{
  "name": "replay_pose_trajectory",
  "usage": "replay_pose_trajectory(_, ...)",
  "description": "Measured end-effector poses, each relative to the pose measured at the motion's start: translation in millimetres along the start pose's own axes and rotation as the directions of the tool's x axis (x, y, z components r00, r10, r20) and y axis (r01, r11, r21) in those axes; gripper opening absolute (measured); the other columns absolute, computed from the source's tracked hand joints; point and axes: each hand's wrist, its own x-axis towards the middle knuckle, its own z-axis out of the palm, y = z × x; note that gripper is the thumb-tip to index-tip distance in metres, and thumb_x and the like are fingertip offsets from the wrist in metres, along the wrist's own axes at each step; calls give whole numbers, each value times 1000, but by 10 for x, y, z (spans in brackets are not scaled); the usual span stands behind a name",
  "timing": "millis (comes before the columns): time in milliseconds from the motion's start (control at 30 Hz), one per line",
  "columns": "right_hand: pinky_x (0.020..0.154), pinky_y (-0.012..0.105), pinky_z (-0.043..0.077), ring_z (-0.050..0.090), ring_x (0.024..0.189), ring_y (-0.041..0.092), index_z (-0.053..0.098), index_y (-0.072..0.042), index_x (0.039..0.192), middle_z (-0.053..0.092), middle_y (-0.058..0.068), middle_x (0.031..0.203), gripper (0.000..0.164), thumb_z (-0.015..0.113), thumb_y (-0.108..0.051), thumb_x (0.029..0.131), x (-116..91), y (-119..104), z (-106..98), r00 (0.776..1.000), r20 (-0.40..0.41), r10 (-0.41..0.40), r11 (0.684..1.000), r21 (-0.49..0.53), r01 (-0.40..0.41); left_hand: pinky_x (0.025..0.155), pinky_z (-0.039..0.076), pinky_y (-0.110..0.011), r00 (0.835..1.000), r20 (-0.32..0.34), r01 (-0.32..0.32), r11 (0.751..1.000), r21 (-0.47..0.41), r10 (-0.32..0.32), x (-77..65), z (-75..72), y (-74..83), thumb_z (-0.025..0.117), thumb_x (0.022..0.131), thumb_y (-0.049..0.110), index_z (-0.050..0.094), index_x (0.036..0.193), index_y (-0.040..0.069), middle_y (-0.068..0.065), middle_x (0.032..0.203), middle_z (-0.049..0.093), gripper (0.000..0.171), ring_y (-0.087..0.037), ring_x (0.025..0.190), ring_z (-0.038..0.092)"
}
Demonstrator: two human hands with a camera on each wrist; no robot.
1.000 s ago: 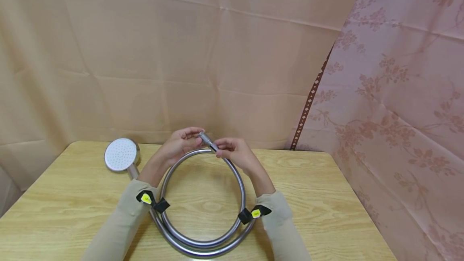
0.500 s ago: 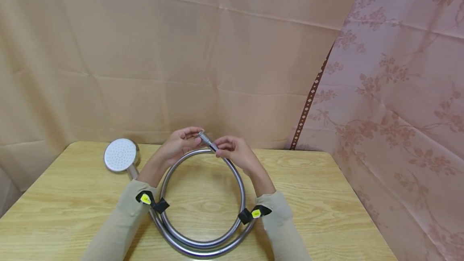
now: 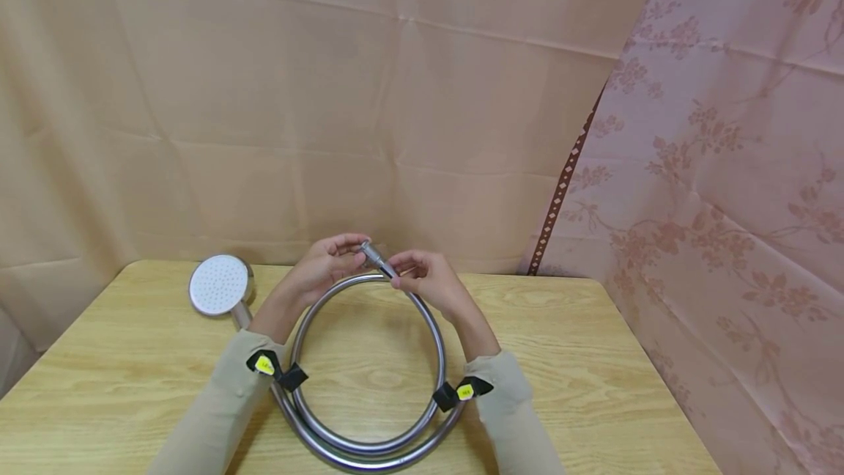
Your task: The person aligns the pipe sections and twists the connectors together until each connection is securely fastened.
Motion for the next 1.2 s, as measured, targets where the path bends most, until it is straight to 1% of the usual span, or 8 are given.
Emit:
replay_pose_trajectory(167, 76, 25, 53, 66, 86, 12, 69, 4, 120, 73, 17, 104, 30, 72, -1, 91, -1, -4, -1, 1000, -15, -9, 1000, -9, 8, 91, 58, -24, 1000, -4, 3, 1000, 0, -3, -2, 17, 11, 51, 100, -9, 43, 142, -15, -1, 104, 59, 44, -9, 94, 64)
replay_pose_trajectory(500, 78, 23, 54, 67, 87, 13, 68, 6, 122, 72, 22, 107, 29, 70, -2, 94, -7, -19, -10, 1000, -4, -10, 1000, -12, 10, 92, 58, -25, 1000, 6, -1, 1000, 2, 1, 17, 16, 7, 54, 99, -8, 44, 142, -15, -1, 104, 60, 44, -10, 95, 65)
replay_pose_trajectory(567, 80, 23, 55, 70, 90, 18, 68, 7, 123, 72, 24, 109, 29, 68, -1, 95, -10, -28, -13, 1000, 2, -4, 1000, -13, 4, 93, 58, -25, 1000, 4, -1, 1000, -2, 1, 20, 19, 7, 54, 99, -8, 44, 141, -14, -1, 104, 60, 44, -10, 95, 65)
replay_pose_trajectory(700, 84, 25, 56, 71, 102, 37, 66, 8, 126, 72, 25, 113, 29, 63, 1, 98, -10, -29, -18, 1000, 26, 3, 1000, -1, -3, 92, 58, -25, 1000, -4, 3, 1000, -8, -3, 23, 18, 13, 54, 99, -8, 44, 141, -15, -1, 104, 60, 44, -10, 95, 65)
replay_pose_trajectory(767, 86, 27, 57, 70, 106, 40, 66, 7, 127, 73, 24, 114, 30, 64, -1, 98, -10, -28, -21, 999, 34, 5, 1000, -2, -5, 92, 58, -24, 1000, -4, 5, 1000, -7, -5, 23, 13, 13, 53, 99, -9, 44, 141, -15, -1, 104, 59, 44, -10, 95, 65)
replay_pose_trajectory(833, 87, 28, 57, 71, 104, 35, 67, 4, 127, 74, 21, 114, 30, 66, -3, 97, -10, -29, -25, 999, 36, 17, 1000, -9, -17, 92, 58, -25, 1000, -1, 5, 1000, -6, -5, 22, 8, 11, 53, 99, -9, 43, 142, -15, -1, 104, 59, 44, -10, 95, 64)
replay_pose_trajectory(1000, 82, 26, 55, 69, 92, 14, 68, 2, 126, 74, 17, 108, 33, 71, -4, 93, -5, -18, -27, 999, 32, 31, 999, -10, -31, 94, 58, -26, 1000, 12, 0, 1000, 0, 0, -2, 9, 8, 54, 99, -8, 43, 142, -15, -1, 105, 59, 45, -10, 96, 65)
replay_pose_trajectory(1200, 78, 24, 53, 67, 84, 11, 67, 6, 123, 74, 10, 98, 35, 75, -4, 90, -3, -6, -11, 999, 8, 34, 999, 14, -34, 94, 58, -27, 1000, 13, -4, 1000, -5, 5, -12, 18, 6, 54, 99, -7, 44, 141, -15, -1, 104, 59, 44, -10, 95, 64)
